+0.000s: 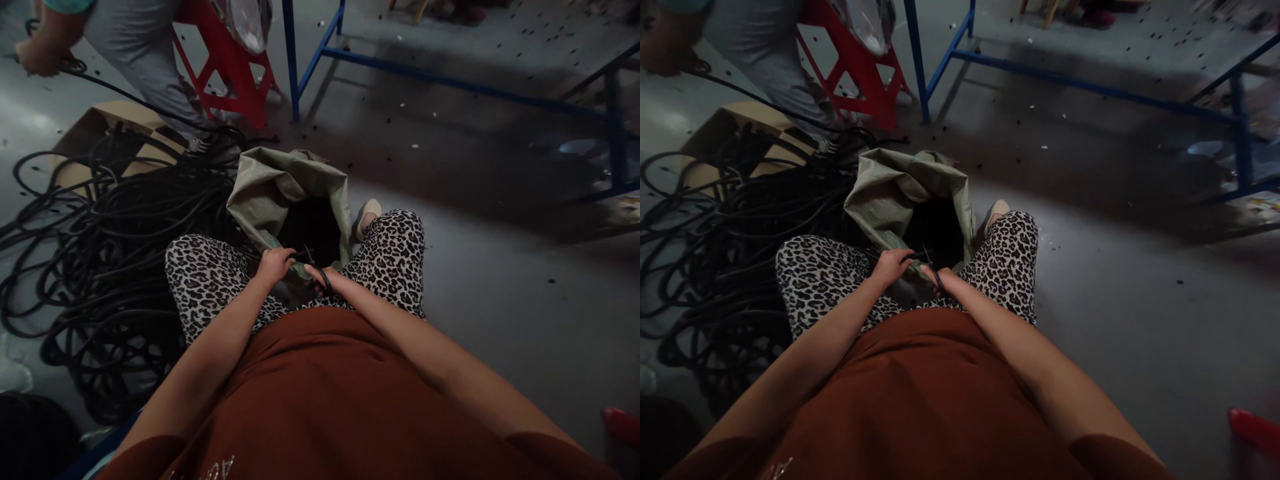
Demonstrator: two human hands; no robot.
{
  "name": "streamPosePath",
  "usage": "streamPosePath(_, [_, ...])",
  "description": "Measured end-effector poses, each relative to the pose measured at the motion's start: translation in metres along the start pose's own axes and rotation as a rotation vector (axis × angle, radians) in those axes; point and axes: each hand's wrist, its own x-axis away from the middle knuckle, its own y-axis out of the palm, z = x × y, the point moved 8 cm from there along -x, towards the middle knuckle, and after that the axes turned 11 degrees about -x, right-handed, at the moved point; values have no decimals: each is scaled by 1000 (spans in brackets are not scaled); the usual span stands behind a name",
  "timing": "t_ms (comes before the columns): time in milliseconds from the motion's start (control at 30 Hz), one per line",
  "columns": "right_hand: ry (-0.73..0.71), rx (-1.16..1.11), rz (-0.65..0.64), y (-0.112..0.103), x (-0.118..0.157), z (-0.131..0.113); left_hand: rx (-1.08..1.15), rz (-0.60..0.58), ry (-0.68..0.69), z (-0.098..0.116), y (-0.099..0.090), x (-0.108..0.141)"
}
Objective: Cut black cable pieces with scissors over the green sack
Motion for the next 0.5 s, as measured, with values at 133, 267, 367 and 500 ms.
streamPosePath(133, [5, -9, 4, 0, 0, 0, 6, 0, 3, 0, 1, 0])
streamPosePath(267, [1, -29, 2, 0, 1, 0, 12, -2, 1, 0, 1, 0])
streamPosePath(367, [12, -15, 14, -1, 3, -1, 11, -6, -7, -1, 1, 0])
streamPosePath(500, [12, 7, 18, -1, 6, -4, 12, -7, -11, -1, 2, 0])
